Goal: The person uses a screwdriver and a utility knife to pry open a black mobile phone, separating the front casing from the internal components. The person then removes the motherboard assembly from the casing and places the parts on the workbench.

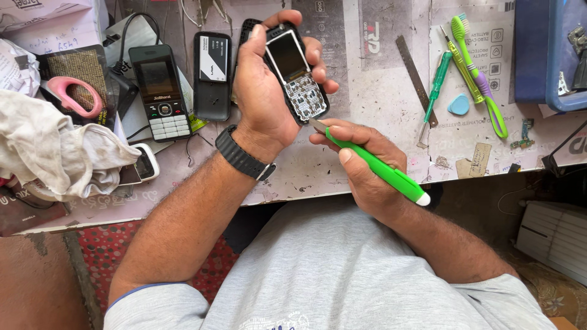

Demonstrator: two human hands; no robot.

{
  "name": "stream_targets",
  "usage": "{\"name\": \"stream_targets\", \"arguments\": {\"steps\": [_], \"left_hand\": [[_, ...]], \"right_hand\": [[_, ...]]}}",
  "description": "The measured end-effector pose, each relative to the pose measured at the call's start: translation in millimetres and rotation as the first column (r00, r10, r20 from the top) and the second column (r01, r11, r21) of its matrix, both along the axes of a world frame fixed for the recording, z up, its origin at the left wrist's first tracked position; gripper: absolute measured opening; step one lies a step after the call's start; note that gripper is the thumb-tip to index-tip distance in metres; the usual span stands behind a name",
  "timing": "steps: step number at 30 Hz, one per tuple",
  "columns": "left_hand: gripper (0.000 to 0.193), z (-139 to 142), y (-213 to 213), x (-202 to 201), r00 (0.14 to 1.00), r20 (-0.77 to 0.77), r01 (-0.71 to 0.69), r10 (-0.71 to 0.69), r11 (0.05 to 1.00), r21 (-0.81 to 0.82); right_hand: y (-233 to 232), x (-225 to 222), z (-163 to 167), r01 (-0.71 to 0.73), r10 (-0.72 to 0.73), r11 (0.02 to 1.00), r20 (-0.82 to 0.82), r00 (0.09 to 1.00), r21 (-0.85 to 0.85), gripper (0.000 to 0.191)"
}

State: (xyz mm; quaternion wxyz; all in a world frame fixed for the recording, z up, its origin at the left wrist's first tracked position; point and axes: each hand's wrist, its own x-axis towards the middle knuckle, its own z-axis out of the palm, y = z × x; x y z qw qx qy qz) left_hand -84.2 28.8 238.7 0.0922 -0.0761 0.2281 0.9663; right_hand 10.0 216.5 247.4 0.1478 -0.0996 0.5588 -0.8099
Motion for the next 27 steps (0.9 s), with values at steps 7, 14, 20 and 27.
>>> {"name": "stream_targets", "arguments": {"steps": [7, 14, 20, 27], "left_hand": [[0.044, 2.2, -4.5, -1.1, 1.000, -0.001, 0.017, -0.017, 1.000, -0.001], [0.047, 1.2, 0.1, -3.5, 0.995, -0.052, 0.079, -0.080, 0.997, -0.023], [0.048, 2.2, 6.0, -6.9, 0.990, -0.071, 0.121, -0.124, 0.992, -0.039], [0.048, 2.0, 7.6, -7.2, 0.984, -0.113, 0.133, -0.140, 0.989, -0.062]], "right_hand": [[5.5, 0.7, 6.7, 0.003, -0.003, 0.994, 0.007, 1.000, -0.108, 0.031], [19.4, -9.3, 3.9, -0.004, 0.009, 0.993, 0.045, 0.999, -0.117, 0.030], [28.7, -11.2, 1.9, -0.001, 0.009, 0.995, 0.075, 0.997, -0.095, 0.031], [29.5, -13.8, 5.0, 0.006, -0.001, 0.998, 0.092, 0.996, -0.060, 0.029]]}}
